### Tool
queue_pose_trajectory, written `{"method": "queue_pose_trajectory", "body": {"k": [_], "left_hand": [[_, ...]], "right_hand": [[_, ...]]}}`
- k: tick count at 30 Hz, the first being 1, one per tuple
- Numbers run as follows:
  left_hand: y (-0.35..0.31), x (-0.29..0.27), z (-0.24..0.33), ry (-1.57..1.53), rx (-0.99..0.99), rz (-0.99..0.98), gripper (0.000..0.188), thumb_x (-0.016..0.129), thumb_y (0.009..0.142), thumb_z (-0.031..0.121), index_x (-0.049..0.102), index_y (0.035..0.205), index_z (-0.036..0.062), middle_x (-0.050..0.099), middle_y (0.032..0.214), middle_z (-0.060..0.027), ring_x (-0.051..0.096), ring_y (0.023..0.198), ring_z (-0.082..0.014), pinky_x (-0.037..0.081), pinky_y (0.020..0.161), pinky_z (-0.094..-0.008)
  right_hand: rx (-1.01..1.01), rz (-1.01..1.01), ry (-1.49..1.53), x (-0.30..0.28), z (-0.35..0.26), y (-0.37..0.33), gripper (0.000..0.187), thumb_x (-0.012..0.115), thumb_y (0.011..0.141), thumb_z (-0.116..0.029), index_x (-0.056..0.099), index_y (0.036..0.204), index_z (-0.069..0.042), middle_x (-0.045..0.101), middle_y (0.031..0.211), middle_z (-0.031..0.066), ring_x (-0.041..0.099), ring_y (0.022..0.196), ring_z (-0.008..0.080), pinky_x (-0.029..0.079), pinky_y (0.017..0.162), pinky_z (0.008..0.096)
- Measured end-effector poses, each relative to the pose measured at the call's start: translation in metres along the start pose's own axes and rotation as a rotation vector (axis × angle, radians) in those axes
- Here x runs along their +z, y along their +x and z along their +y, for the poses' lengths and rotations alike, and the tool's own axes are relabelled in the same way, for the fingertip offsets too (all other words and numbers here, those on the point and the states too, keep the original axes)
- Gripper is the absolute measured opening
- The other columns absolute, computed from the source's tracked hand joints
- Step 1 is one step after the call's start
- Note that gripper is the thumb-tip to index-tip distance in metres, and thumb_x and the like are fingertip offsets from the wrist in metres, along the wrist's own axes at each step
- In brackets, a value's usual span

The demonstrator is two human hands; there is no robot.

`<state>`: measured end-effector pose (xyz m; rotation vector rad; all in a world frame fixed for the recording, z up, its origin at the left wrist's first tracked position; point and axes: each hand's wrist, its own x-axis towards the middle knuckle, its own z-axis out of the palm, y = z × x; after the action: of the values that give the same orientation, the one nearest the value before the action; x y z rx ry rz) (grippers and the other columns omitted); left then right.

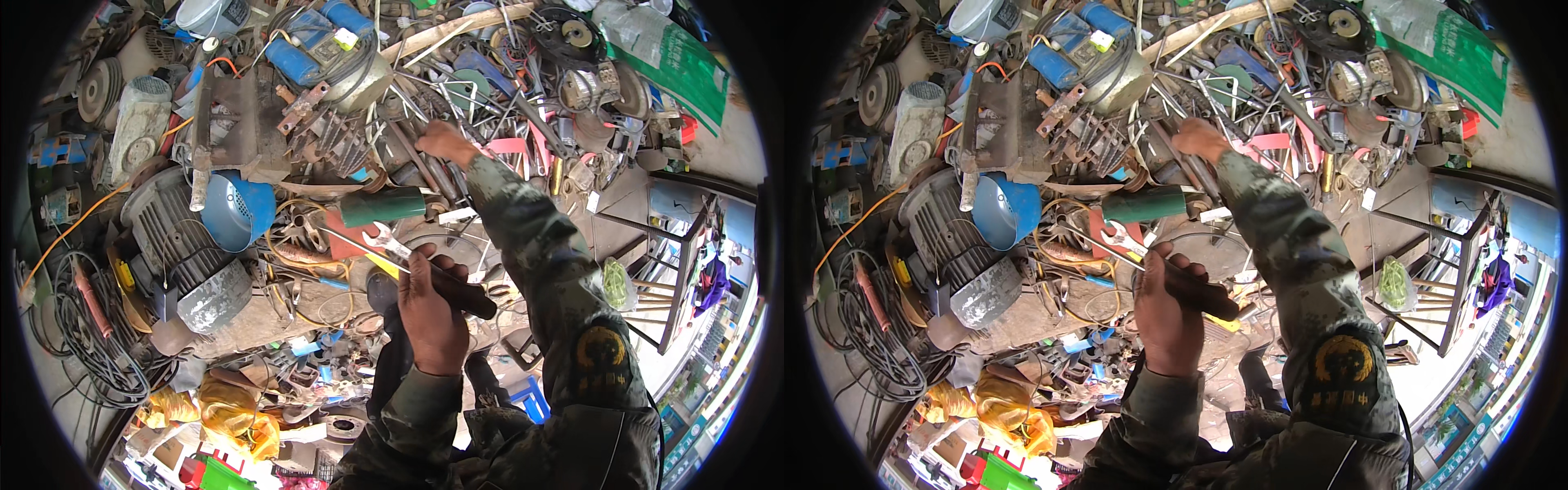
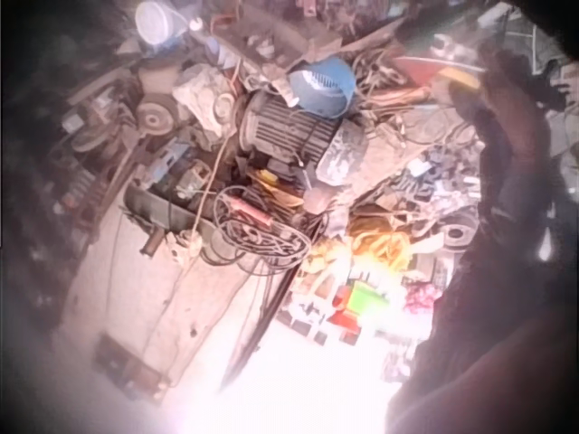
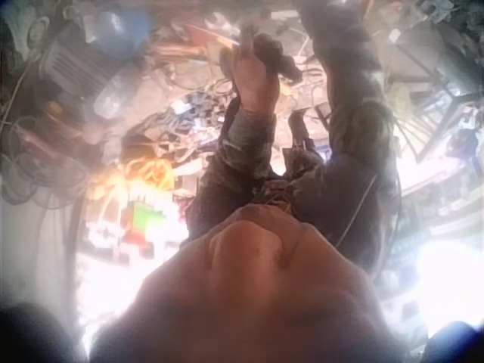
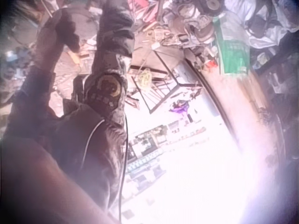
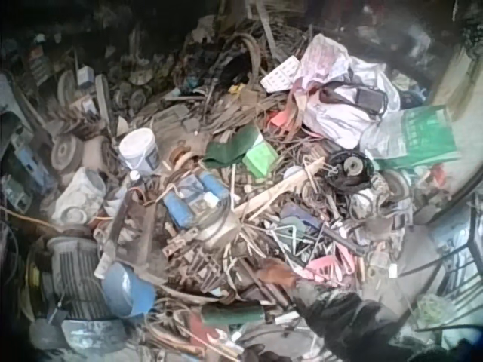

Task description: The person uses a wrench to tighten a bolt on a metal rod, then walks to a green and red machine. They sit on the ground, open a black bag, and remove small parts. They attach a red bracket to the machine and secure it with screws using a screwdriver.

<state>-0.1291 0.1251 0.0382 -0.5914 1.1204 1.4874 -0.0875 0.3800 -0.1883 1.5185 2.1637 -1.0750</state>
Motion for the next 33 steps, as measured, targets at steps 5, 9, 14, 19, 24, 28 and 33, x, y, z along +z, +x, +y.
{"method": "queue_pose_trajectory", "body": {"k": [5,9,14,19,24,28,33], "left_hand": [[-0.021,-0.020,-0.019,0.110,0.076,0.006,0.032,0.057,0.106,0.034,0.057,0.122,0.0063,0.059,0.107,-0.0054,0.060,0.090,-0.0186,0.051,0.077,-0.0344],[-0.041,-0.036,-0.053,0.114,0.097,-0.104,0.035,0.062,0.103,0.040,0.061,0.120,0.0083,0.064,0.107,-0.0023,0.060,0.095,-0.0165,0.050,0.083,-0.0336],[-0.064,-0.052,-0.107,0.064,0.017,-0.319,0.039,0.057,0.105,0.043,0.061,0.120,0.0075,0.066,0.113,-0.0031,0.062,0.106,-0.0184,0.050,0.095,-0.0352],[-0.079,-0.065,-0.148,0.056,-0.049,-0.441,0.041,0.052,0.107,0.043,0.059,0.124,0.0059,0.066,0.115,-0.0026,0.061,0.110,-0.0190,0.047,0.099,-0.0351],[-0.068,-0.085,-0.166,0.239,-0.039,-0.218,0.023,0.056,0.107,0.028,0.063,0.112,0.0064,0.066,0.100,-0.0020,0.062,0.094,-0.0154,0.049,0.087,-0.0317],[-0.060,-0.104,-0.162,0.173,0.042,-0.127,0.022,0.054,0.108,0.026,0.061,0.101,0.0060,0.063,0.093,-0.0044,0.061,0.087,-0.0176,0.050,0.083,-0.0323],[-0.055,-0.111,-0.147,0.103,0.086,-0.058,0.024,0.051,0.109,0.027,0.056,0.114,0.0036,0.062,0.098,-0.0081,0.062,0.089,-0.0223,0.053,0.083,-0.0398]], "right_hand": [[-0.440,0.013,0.549,-0.020,0.001,-0.180,0.024,0.069,0.098,-0.026,0.065,0.093,-0.003,0.054,0.075,0.0056,0.049,0.073,0.0153,0.042,0.067,0.0346],[-0.750,0.114,0.528,-0.029,0.004,-0.315,0.017,0.071,0.096,-0.022,0.065,0.091,-0.006,0.060,0.070,0.0106,0.062,0.059,0.0275,0.047,0.055,0.0409],[-0.644,0.296,0.253,-0.019,0.025,-0.406,0.025,0.068,0.093,-0.021,0.062,0.108,-0.002,0.068,0.076,0.0181,0.066,0.063,0.0409,0.051,0.055,0.0492],[-0.596,0.326,0.149,0.000,0.062,-0.429,0.032,0.067,0.089,-0.019,0.060,0.113,0.001,0.068,0.080,0.0185,0.067,0.064,0.0386,0.053,0.054,0.0468],[-0.705,0.362,0.107,0.031,0.068,-0.444,0.032,0.067,0.082,-0.012,0.059,0.109,0.002,0.067,0.095,0.0180,0.069,0.070,0.0354,0.056,0.056,0.0431],[-0.742,0.300,0.359,0.045,0.074,-0.445,0.028,0.075,0.084,-0.018,0.062,0.104,-0.003,0.066,0.095,0.0145,0.069,0.074,0.0355,0.055,0.061,0.0461],[-0.467,0.297,0.802,0.055,0.092,-0.429,0.020,0.069,0.099,-0.017,0.070,0.097,0.002,0.063,0.078,0.0110,0.062,0.068,0.0178,0.050,0.062,0.0322]]}}
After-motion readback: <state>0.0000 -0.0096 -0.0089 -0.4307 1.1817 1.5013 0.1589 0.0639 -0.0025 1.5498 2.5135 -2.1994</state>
